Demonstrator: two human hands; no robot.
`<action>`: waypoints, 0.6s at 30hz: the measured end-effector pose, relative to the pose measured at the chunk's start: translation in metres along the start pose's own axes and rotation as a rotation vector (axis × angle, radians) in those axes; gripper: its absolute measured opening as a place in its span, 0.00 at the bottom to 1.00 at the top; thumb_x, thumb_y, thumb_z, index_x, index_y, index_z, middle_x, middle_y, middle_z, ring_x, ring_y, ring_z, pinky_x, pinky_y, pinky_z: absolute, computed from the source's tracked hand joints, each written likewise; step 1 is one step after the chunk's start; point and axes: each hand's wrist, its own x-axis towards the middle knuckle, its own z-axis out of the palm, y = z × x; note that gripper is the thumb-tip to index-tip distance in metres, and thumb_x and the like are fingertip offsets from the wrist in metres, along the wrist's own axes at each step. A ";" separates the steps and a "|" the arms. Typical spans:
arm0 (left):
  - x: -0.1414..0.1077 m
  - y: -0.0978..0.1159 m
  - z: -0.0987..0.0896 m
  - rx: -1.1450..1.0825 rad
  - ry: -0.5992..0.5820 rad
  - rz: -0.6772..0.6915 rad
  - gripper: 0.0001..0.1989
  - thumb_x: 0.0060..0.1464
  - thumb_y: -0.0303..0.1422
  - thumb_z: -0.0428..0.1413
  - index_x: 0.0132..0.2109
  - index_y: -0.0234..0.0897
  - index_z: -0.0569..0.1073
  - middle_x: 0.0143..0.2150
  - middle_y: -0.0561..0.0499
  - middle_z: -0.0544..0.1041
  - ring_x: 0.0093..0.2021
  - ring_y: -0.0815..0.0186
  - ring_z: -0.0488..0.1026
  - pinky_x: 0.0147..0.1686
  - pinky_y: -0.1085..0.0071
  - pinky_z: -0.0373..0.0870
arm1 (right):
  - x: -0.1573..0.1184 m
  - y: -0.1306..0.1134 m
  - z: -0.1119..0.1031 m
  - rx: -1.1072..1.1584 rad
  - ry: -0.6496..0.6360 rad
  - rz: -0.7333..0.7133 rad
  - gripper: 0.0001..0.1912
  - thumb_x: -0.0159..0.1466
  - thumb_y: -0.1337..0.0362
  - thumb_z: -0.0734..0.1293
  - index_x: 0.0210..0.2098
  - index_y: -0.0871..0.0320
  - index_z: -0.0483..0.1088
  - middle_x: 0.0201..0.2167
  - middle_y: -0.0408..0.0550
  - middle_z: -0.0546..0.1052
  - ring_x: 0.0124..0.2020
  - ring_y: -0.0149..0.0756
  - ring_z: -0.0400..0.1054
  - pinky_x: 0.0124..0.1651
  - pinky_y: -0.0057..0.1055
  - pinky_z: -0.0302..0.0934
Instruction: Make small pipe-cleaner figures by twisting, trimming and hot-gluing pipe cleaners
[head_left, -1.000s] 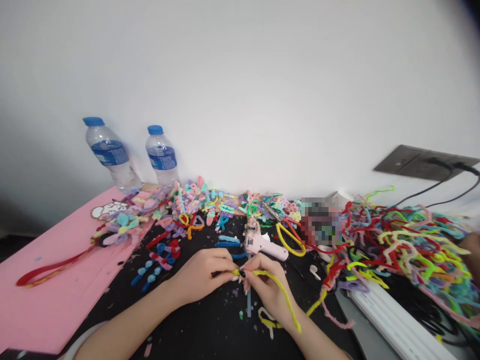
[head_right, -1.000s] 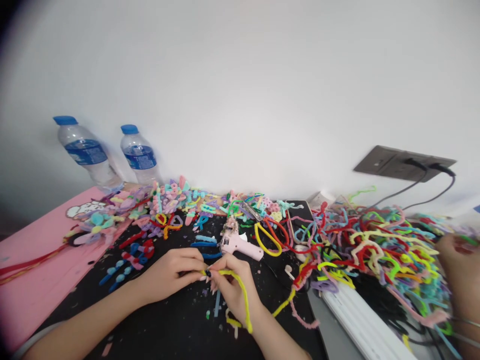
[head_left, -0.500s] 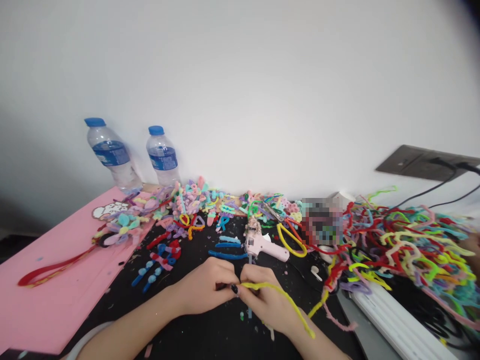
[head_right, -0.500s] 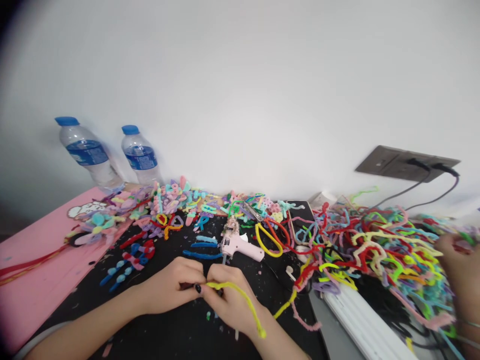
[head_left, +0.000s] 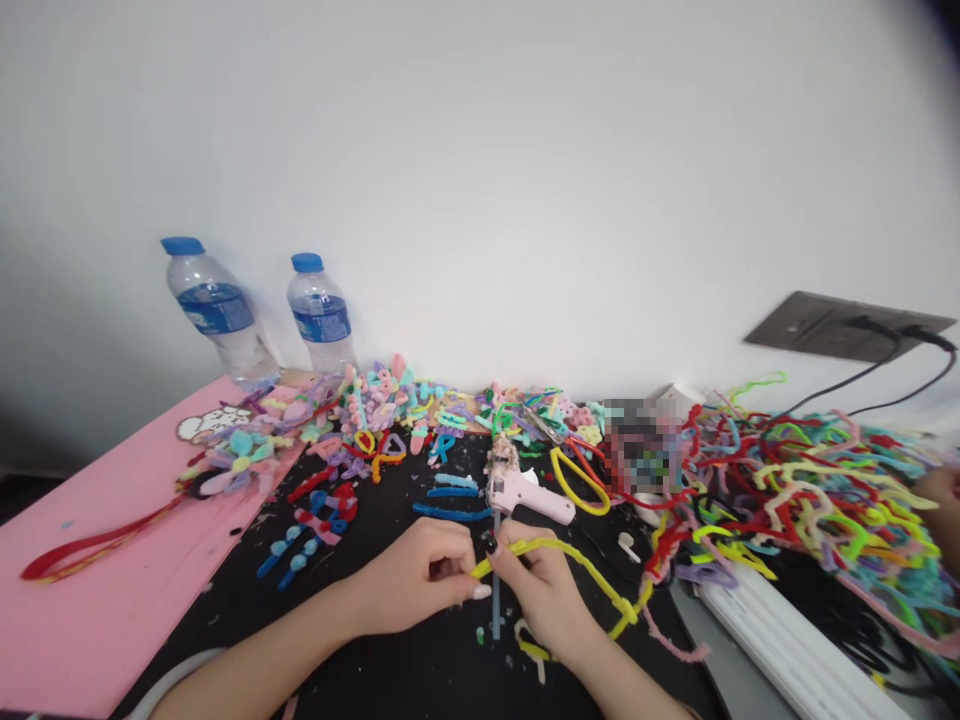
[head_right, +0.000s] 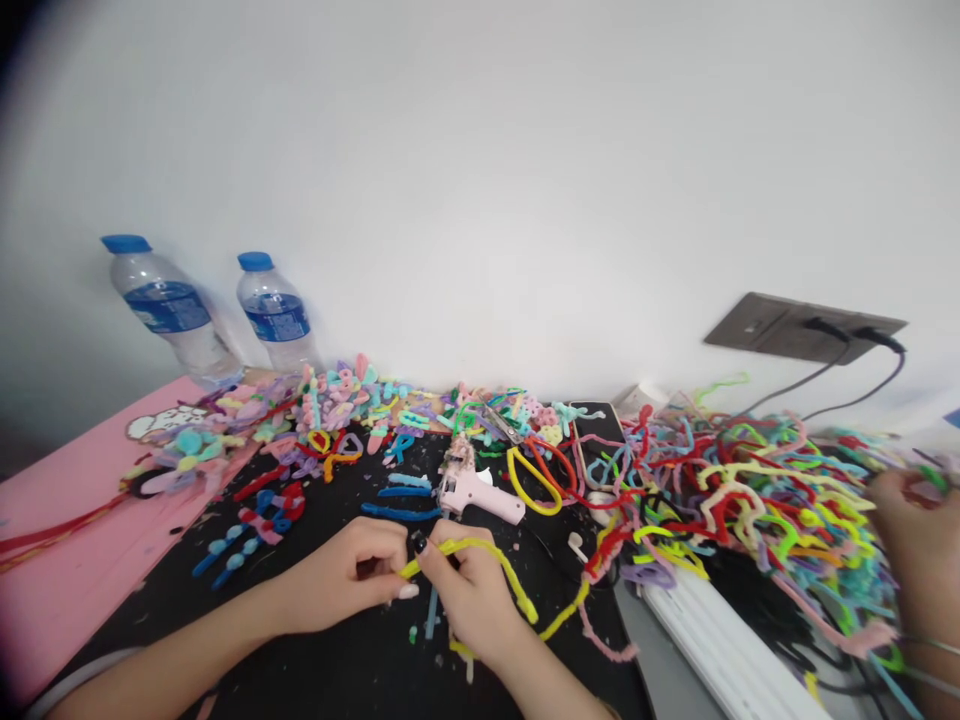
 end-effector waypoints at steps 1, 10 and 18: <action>0.000 0.000 0.000 -0.005 -0.003 -0.001 0.15 0.51 0.32 0.56 0.21 0.33 0.63 0.21 0.58 0.60 0.23 0.75 0.57 0.23 0.79 0.52 | 0.000 0.000 0.000 0.005 0.019 0.000 0.18 0.63 0.61 0.59 0.18 0.58 0.57 0.18 0.37 0.56 0.22 0.27 0.50 0.25 0.26 0.45; 0.000 0.003 -0.005 -0.050 -0.007 -0.031 0.14 0.52 0.33 0.56 0.21 0.32 0.66 0.21 0.58 0.62 0.24 0.74 0.59 0.25 0.78 0.55 | -0.001 0.000 -0.004 -0.057 0.153 -0.018 0.19 0.63 0.62 0.58 0.17 0.57 0.52 0.17 0.37 0.52 0.21 0.27 0.47 0.25 0.26 0.44; 0.001 -0.001 -0.005 -0.144 0.023 -0.111 0.15 0.51 0.35 0.57 0.21 0.32 0.66 0.23 0.58 0.62 0.24 0.74 0.58 0.23 0.77 0.53 | 0.000 0.000 -0.009 -0.144 0.240 -0.075 0.18 0.63 0.61 0.58 0.18 0.56 0.52 0.18 0.38 0.53 0.21 0.28 0.48 0.25 0.28 0.44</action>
